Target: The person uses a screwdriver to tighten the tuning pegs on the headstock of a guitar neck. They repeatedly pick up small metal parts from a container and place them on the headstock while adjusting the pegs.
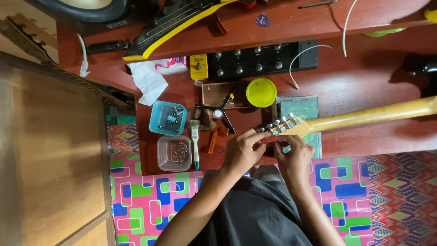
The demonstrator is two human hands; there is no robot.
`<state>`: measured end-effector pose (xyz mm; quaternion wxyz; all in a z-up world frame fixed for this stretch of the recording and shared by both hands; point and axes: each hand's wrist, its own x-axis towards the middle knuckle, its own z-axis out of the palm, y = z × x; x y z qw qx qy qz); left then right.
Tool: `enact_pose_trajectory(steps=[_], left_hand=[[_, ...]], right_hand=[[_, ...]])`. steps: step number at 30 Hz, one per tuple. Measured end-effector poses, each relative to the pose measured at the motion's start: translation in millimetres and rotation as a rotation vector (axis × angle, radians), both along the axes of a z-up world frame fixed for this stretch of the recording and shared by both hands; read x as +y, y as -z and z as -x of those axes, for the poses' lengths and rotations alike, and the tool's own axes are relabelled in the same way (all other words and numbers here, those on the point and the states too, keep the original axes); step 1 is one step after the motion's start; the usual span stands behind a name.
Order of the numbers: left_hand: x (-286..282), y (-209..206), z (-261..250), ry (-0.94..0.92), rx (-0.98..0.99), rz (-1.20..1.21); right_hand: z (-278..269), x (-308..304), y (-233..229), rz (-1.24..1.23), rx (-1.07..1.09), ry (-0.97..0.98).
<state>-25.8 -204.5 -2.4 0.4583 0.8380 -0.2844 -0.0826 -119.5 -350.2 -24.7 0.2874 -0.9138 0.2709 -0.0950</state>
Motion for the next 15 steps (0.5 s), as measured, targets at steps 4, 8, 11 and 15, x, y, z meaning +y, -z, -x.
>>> enact_pose_trajectory(steps=[4, 8, 11, 15], left_hand=[[-3, 8, 2, 0.017, 0.003, -0.016], [-7, 27, 5, 0.037, -0.074, -0.072], [-9, 35, 7, 0.044, -0.102, -0.124], [-9, 33, 5, 0.110, -0.065, -0.175]], right_hand=[[2, 3, 7, 0.068, -0.017, -0.009], [4, 4, -4, 0.086, -0.006, -0.049], [5, -1, -17, -0.023, 0.018, -0.085], [5, -9, -24, -0.128, 0.060, -0.111]])
